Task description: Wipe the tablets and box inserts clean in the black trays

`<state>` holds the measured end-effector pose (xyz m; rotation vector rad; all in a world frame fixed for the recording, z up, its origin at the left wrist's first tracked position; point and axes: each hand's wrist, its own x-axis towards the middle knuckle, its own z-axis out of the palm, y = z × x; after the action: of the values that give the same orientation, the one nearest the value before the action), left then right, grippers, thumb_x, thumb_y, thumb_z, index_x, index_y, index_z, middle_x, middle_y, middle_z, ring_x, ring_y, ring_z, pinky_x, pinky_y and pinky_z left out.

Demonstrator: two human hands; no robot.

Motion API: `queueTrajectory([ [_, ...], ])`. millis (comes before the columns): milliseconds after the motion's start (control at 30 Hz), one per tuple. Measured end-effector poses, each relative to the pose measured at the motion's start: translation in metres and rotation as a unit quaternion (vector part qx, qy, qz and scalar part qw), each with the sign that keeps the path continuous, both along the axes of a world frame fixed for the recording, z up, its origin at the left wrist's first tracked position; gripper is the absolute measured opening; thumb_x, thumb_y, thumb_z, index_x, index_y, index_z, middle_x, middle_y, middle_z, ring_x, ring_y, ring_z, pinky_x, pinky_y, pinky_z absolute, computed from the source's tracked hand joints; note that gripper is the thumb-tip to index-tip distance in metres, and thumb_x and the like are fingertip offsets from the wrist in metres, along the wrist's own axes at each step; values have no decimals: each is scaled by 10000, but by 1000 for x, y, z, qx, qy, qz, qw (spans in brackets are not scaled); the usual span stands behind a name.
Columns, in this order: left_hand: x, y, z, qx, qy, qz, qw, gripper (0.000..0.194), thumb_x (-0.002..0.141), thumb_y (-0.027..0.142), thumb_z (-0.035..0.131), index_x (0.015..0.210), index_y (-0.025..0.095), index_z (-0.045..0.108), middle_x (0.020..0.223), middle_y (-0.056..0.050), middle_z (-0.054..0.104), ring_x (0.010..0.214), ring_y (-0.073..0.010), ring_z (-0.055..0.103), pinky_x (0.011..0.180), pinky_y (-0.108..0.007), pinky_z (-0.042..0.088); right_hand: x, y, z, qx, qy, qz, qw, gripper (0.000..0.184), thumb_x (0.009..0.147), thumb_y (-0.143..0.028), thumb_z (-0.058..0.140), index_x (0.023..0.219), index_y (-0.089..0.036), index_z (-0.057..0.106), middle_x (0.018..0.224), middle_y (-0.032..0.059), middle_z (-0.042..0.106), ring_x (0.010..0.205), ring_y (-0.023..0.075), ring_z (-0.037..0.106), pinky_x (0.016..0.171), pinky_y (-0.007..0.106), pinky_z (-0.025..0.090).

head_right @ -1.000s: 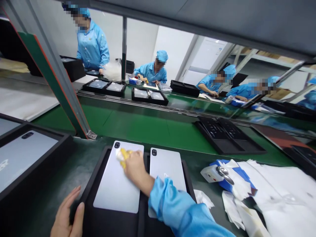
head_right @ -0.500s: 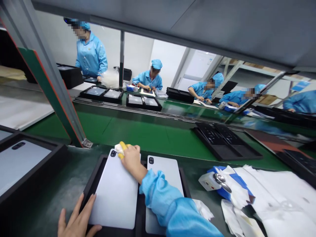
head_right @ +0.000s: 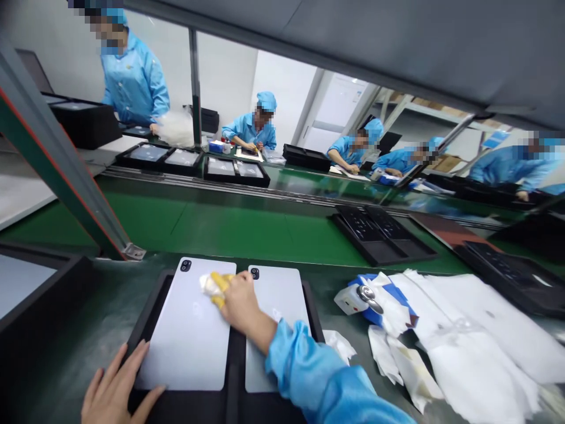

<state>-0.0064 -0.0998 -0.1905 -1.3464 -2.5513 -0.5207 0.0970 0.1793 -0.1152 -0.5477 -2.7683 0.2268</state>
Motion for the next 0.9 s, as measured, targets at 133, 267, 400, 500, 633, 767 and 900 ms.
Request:
queueTrajectory([
  [133, -16, -8, -17, 93, -91, 0, 992, 570, 900, 507, 525, 1414, 293, 406, 1383, -123, 620, 1317, -358, 537, 974, -662, 521, 53, -82, -48, 12, 71, 118, 990, 541, 897, -405, 638, 1398, -249, 507, 1174, 88, 688, 983, 259, 618, 952, 474, 305],
  [267, -12, -9, -4, 167, -177, 49, 969, 511, 877, 538, 526, 1295, 243, 524, 1364, -145, 618, 1293, -336, 553, 1039, -586, 503, 65, -108, -54, 11, 54, 184, 981, 532, 893, -489, 642, 1363, -274, 519, 1119, 44, 701, 849, 218, 615, 995, 490, 281],
  [400, 1, -7, 27, 170, -258, 119, 944, 525, 858, 608, 495, 1251, 267, 560, 1400, -107, 592, 1311, -330, 531, 1023, -556, 517, 13, -48, -7, -15, -50, 66, 996, 493, 918, -380, 649, 1370, -217, 538, 1156, 106, 693, 1001, 259, 614, 988, 475, 285],
  [500, 7, -7, 41, 174, -312, 161, 920, 537, 855, 634, 473, 1269, 299, 546, 1447, -84, 552, 1309, -329, 530, 915, -515, 568, -32, -14, 20, -8, -68, -55, 996, 418, 939, -320, 634, 1323, -164, 584, 1158, 143, 680, 1052, 268, 598, 975, 443, 301],
  [633, 8, -10, 40, 217, -279, 174, 919, 486, 872, 594, 470, 1251, 302, 562, 1395, -76, 592, 1299, -319, 537, 1010, -532, 501, -37, -63, 12, 17, -77, 8, 997, 275, 957, -307, 580, 1190, -174, 640, 1040, 119, 695, 932, 256, 611, 907, 441, 341],
  [767, 6, -11, 35, 256, -235, 148, 926, 437, 888, 534, 484, 1200, 245, 584, 1301, -110, 639, 1224, -287, 585, 1028, -478, 485, 2, -135, -13, 26, -48, 210, 976, 449, 920, -387, 612, 1321, -193, 555, 1029, 101, 702, 870, 252, 610, 965, 497, 321],
  [900, 7, -11, 39, 261, -242, 148, 923, 452, 888, 532, 477, 1204, 228, 587, 1295, -128, 635, 1226, -295, 580, 1013, -474, 486, 9, -104, -6, -18, -55, 189, 980, 489, 920, -410, 643, 1369, -252, 528, 1130, 79, 702, 949, 237, 619, 1003, 486, 286],
])
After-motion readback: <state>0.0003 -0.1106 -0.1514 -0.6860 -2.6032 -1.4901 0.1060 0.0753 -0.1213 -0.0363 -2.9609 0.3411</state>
